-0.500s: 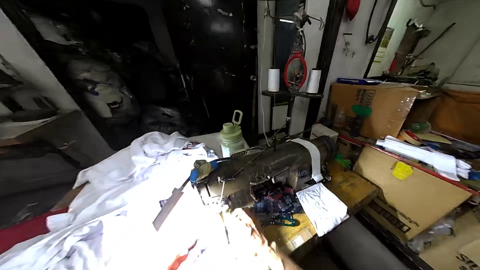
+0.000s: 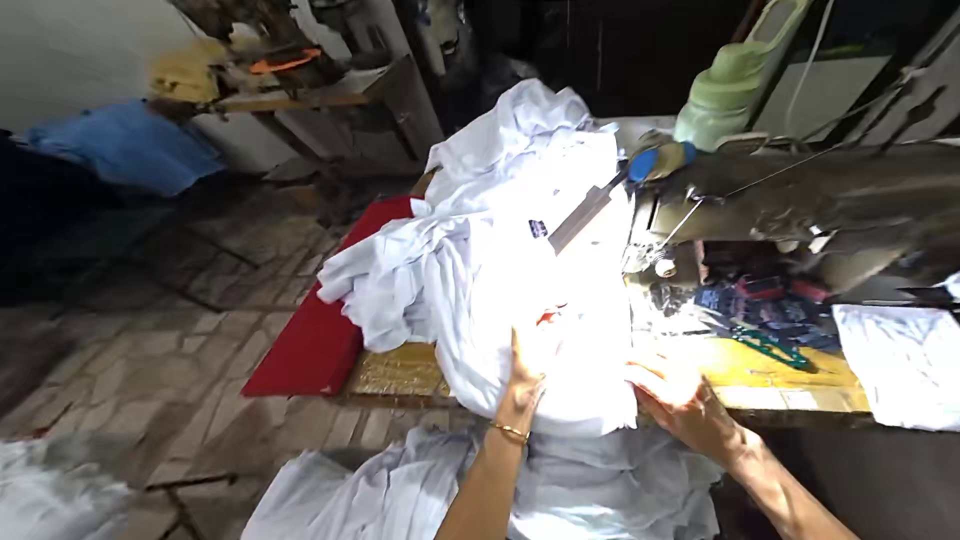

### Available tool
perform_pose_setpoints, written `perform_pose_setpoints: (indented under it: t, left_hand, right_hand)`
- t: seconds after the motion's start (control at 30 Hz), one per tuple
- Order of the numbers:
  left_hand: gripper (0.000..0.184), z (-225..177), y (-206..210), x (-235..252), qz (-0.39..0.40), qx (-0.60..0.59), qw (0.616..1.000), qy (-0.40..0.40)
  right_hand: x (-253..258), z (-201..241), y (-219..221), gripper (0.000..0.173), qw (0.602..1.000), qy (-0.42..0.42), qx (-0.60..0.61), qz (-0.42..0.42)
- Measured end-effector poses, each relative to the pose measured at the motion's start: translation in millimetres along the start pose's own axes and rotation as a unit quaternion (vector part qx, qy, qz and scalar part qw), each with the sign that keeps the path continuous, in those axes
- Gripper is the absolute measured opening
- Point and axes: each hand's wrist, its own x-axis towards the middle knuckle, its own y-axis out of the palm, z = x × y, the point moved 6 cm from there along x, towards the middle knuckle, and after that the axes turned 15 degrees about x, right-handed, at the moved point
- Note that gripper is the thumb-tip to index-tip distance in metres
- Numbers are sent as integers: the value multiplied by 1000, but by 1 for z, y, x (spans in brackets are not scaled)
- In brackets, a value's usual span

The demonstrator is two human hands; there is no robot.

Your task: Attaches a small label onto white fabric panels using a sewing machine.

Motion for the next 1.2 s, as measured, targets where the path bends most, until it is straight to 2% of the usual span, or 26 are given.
perform_pose_setpoints:
  t: [0.23, 0.4, 0.57, 0.67, 0.73, 0.83, 1.03, 1.2]
  left_hand:
    - [22, 2, -2, -3, 24, 8, 999, 43]
    - [26, -2, 3, 7, 2, 38, 995, 94]
    - [23, -25, 8, 10, -2, 119, 991, 62]
    - [21, -37, 27, 1, 74, 169, 982, 27]
    - [20, -28, 41, -2, 119, 216, 969, 4]
    - [17, -18, 47, -4, 134, 253, 958, 14]
    - [18, -23, 46, -2, 174, 228, 958, 5]
    - [19, -24, 47, 1, 171, 211, 962, 11]
  right_hand:
    - [-12, 1, -6, 22, 1000, 25, 16, -1]
    - [-15, -2, -3, 22, 999, 41, 21, 1]
    - [-17, 2, -6, 23, 998, 57, 2, -13]
    - [-18, 7, -8, 24, 996, 79, -20, -31]
    - [-19, 9, -9, 24, 994, 95, -28, -40]
    - [-20, 12, -10, 24, 991, 113, -43, -52]
    - [-23, 14, -8, 24, 988, 132, -43, -72]
    - [-24, 15, -7, 24, 986, 141, -39, -76]
